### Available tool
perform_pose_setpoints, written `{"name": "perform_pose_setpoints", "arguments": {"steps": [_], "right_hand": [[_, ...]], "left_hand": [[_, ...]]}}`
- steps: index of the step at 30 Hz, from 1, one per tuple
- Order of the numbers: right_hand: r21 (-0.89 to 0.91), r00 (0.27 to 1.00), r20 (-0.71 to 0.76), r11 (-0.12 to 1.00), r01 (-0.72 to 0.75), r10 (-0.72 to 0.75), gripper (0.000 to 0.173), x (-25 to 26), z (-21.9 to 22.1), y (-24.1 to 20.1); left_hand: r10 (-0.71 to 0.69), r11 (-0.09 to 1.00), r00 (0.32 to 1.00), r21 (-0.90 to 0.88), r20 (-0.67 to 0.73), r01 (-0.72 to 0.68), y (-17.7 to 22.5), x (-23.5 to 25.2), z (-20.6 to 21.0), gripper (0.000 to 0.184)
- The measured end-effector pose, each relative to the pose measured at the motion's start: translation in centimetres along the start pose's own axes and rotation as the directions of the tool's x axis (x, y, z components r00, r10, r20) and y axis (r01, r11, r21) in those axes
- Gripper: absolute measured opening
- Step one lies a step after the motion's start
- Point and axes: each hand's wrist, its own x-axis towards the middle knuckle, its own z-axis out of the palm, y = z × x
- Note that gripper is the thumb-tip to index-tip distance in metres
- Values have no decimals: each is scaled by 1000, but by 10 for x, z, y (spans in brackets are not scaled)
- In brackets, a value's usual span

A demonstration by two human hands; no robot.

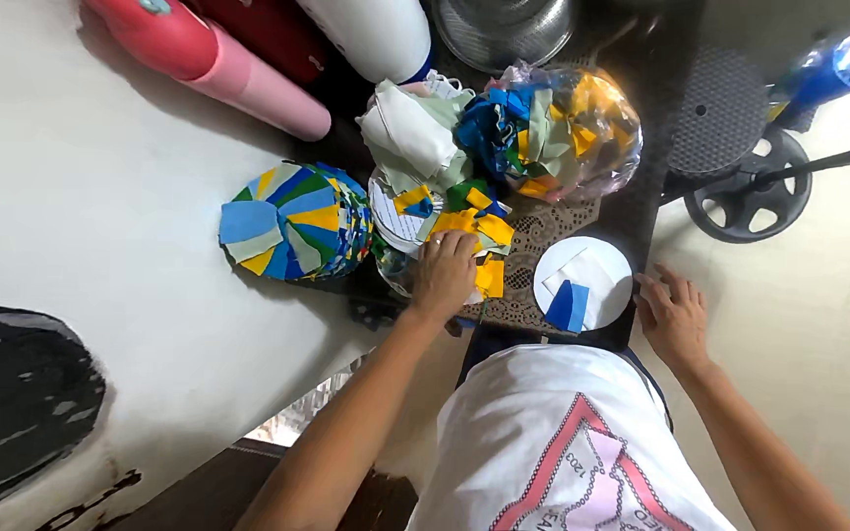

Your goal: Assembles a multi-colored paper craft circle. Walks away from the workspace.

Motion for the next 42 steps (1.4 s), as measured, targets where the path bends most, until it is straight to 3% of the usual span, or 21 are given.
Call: {"name": "perform_pose_setpoints", "arguments": {"steps": [4, 11, 17, 20, 23, 26, 31, 33, 35, 37, 39, 41, 42], "right_hand": [[9, 999, -19, 999, -42, 42, 31, -12, 0, 4], [38, 997, -32, 996, -75, 77, 31, -23, 4, -3], [50, 996, -56, 996, -67, 70, 29, -19, 3, -10], [63, 996, -73, 997, -55, 60, 29, -15, 2, -13], [82, 995, -82, 995, -52, 59, 29, -12, 1, -17], [114, 994, -92, 993, -42, 53, 28, -10, 2, -22], [197, 995, -84, 980, -27, 44, 27, 1, 1, -49], [292, 998, -43, 956, -32, 47, 27, 13, -2, -68], [439, 998, -2, 896, -60, 68, 29, 30, -3, -91], [634, 980, 150, 747, -197, 132, 34, 52, -11, -116], [769, 903, 397, 476, -426, 167, 34, 75, -24, -138], [776, 815, 565, 251, -578, 129, 34, 90, -27, -153], [762, 797, 594, 244, -600, 107, 36, 95, -25, -158]], "left_hand": [[60, 997, 997, 46, 40, -61, -14, 7, -3, 27], [86, 996, 996, -31, -34, -87, -19, 5, -4, 20], [-16, 992, 997, -120, 73, 24, -14, 11, -23, 13], [-161, 950, 970, -239, 180, 202, -12, 17, -39, 12], [-293, 795, 902, -444, 318, 414, -24, 26, -52, 14], [-333, 589, 860, -627, 386, 510, -34, 29, -63, 8], [-344, 247, 850, -835, 399, 492, -36, 29, -79, 13], [-317, 99, 846, -872, 430, 480, -32, 27, -83, 18], [-266, 30, 849, -876, 457, 481, -24, 22, -87, 26], [-189, 36, 863, -875, 469, 483, -15, 15, -90, 30], [-116, 103, 889, -885, 443, 454, -7, 9, -91, 31], [-138, 318, 917, -860, 375, 400, 1, 4, -93, 23], [-176, 491, 927, -787, 330, 373, 3, 4, -95, 16]]}}
